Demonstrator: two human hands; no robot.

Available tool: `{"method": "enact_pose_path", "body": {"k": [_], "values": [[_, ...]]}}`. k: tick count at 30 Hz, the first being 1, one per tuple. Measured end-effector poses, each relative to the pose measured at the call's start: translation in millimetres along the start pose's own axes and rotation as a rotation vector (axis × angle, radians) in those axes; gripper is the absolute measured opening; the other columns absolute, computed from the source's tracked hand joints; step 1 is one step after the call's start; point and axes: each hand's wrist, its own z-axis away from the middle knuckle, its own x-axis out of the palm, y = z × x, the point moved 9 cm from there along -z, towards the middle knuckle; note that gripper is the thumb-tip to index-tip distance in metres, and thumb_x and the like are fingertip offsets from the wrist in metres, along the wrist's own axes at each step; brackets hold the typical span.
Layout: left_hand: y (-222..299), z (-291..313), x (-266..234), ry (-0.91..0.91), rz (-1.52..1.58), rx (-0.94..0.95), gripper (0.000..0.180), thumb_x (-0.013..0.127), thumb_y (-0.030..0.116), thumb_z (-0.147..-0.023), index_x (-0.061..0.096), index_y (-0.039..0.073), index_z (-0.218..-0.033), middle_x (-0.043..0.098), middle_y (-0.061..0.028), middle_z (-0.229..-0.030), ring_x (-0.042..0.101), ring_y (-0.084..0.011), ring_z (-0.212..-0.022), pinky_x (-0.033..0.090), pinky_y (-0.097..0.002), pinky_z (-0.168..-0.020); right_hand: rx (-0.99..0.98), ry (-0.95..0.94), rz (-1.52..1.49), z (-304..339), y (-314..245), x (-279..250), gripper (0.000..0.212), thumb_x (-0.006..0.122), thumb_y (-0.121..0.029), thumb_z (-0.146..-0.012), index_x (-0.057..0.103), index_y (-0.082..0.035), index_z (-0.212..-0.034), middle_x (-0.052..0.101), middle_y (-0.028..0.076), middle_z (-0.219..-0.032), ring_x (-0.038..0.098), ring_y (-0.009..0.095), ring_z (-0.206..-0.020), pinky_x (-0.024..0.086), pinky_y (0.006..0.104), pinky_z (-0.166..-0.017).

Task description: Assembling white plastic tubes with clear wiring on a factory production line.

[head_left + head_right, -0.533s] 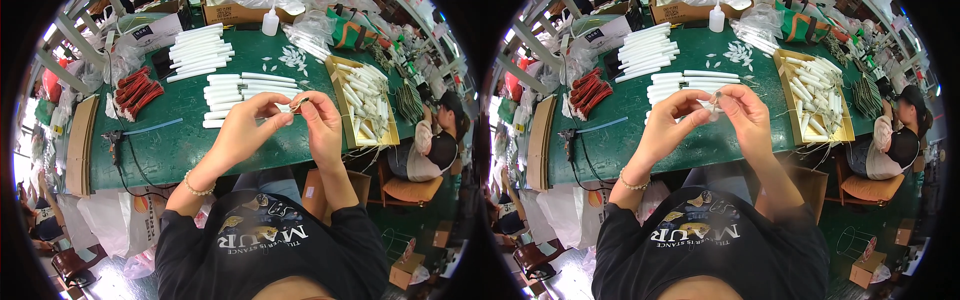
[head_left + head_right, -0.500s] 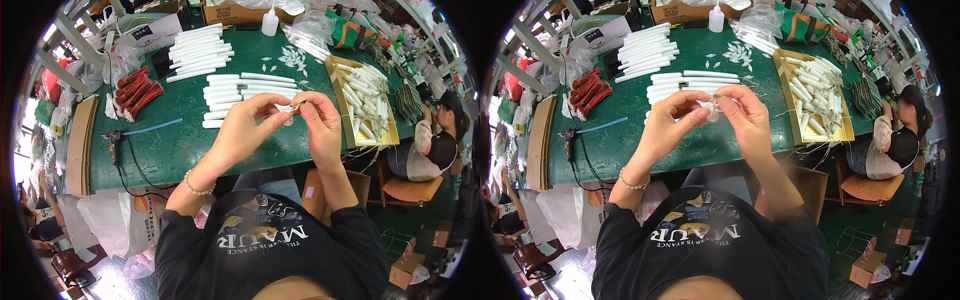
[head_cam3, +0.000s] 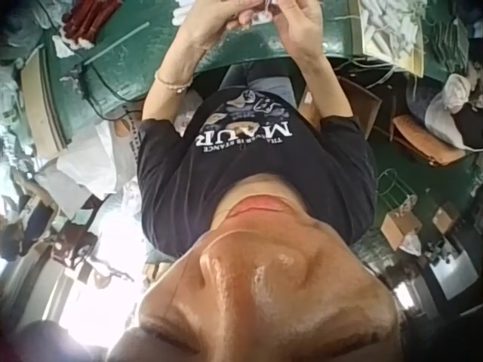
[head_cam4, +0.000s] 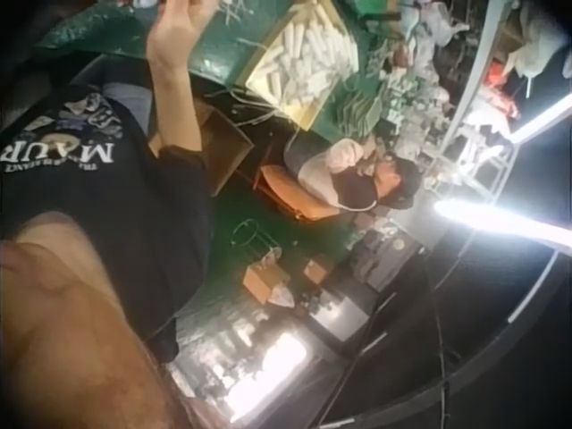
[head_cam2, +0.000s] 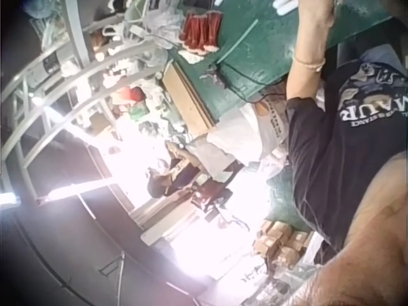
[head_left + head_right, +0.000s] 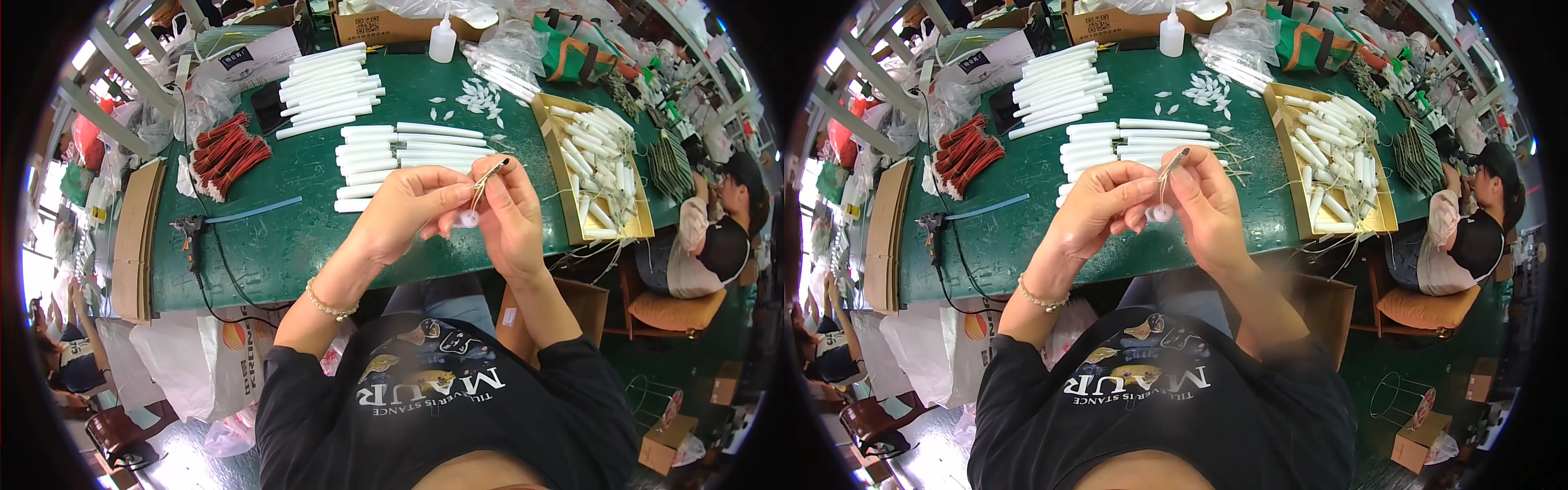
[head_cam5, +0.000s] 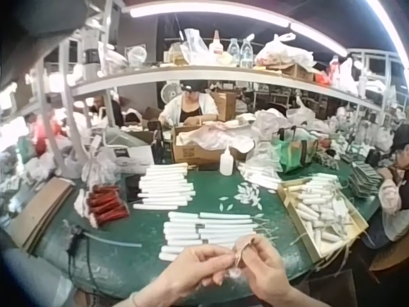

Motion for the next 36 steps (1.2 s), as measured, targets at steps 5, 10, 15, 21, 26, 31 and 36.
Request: {"method": "enact_pose_path", "body": {"k": [5, 10, 15, 21, 26, 31, 36], "values": [[2, 0, -7, 0.074, -0.017, 0.059, 0.017, 0.059, 0.014, -0.082, 0.057, -0.002, -0.089, 0.06, -0.0059, -0.071, 0.043, -0.0031, -0.043, 0.035, -0.0154, -0.04, 0.019, -0.002, 0.186, 0, -8, 4, 0.018, 0.042, -0.01, -0.088, 0.044, -0.002, -0.104, 0.046, 0.006, -0.1, 0.047, 0.011, -0.087, 0.039, 0.0248, -0.076], [5, 3, -5, 0.119, -0.11, 0.075, 0.016, 0.058, 0.013, -0.082, 0.057, -0.001, -0.088, 0.061, -0.0069, -0.073, 0.043, -0.0027, -0.042, 0.033, -0.0153, -0.038, 0.0, -0.046, 0.328, 3, -11, 7, 0.027, 0.044, -0.014, -0.088, 0.042, 0.001, -0.11, 0.046, 0.009, -0.106, 0.049, 0.013, -0.091, 0.041, 0.026, -0.078], [13, 6, -2, 0.145, -0.206, 0.119, 0.017, 0.059, 0.015, -0.082, 0.059, 0.0, -0.089, 0.059, -0.0005, -0.068, 0.042, -0.0015, -0.048, 0.03, -0.0152, -0.041, 0.104, 0.042, 0.332, 2, -6, -9, 0.025, 0.041, -0.016, -0.091, 0.047, 0.002, -0.105, 0.054, 0.009, -0.094, 0.054, 0.012, -0.079, 0.044, 0.0244, -0.072], [17, 7, 0, 0.11, -0.357, 0.151, 0.016, 0.058, 0.014, -0.082, 0.06, -0.001, -0.089, 0.059, -0.0002, -0.066, 0.043, -0.002, -0.05, 0.034, -0.0159, -0.043, 0.246, -0.01, 0.342, 4, 5, -23, 0.022, 0.043, -0.016, -0.09, 0.051, 0.001, -0.1, 0.056, 0.005, -0.082, 0.053, 0.01, -0.072, 0.042, 0.0215, -0.065], [17, 7, -3, 0.127, -0.491, 0.172, 0.015, 0.058, 0.012, -0.082, 0.061, -0.002, -0.087, 0.056, 0.0011, -0.064, 0.043, -0.0019, -0.049, 0.033, -0.0162, -0.043, 0.274, -0.045, 0.472, 4, 0, -21, 0.017, 0.05, -0.014, -0.087, 0.053, 0.0, -0.095, 0.052, 0.002, -0.076, 0.047, 0.007, -0.067, 0.037, 0.0184, -0.061], [27, 11, -9, 0.162, -0.735, 0.328, 0.012, 0.06, 0.01, -0.081, 0.063, -0.001, -0.084, 0.056, 0.0024, -0.065, 0.044, -0.0026, -0.052, 0.035, -0.0167, -0.046, 0.192, -0.066, 0.745, 4, -17, -23, 0.009, 0.056, -0.008, -0.082, 0.057, 0.0, -0.086, 0.05, -0.001, -0.074, 0.043, 0.004, -0.065, 0.034, 0.0166, -0.059], [26, 6, -53, 0.106, -0.887, 0.275, 0.012, 0.061, 0.01, -0.079, 0.063, -0.001, -0.082, 0.058, -0.0009, -0.071, 0.049, -0.0061, -0.062, 0.04, -0.0205, -0.056, 0.154, -0.026, 0.947, 10, -39, -44, 0.005, 0.056, -0.005, -0.08, 0.056, -0.001, -0.083, 0.047, -0.003, -0.075, 0.039, 0.002, -0.063, 0.03, 0.0154, -0.056]]}}
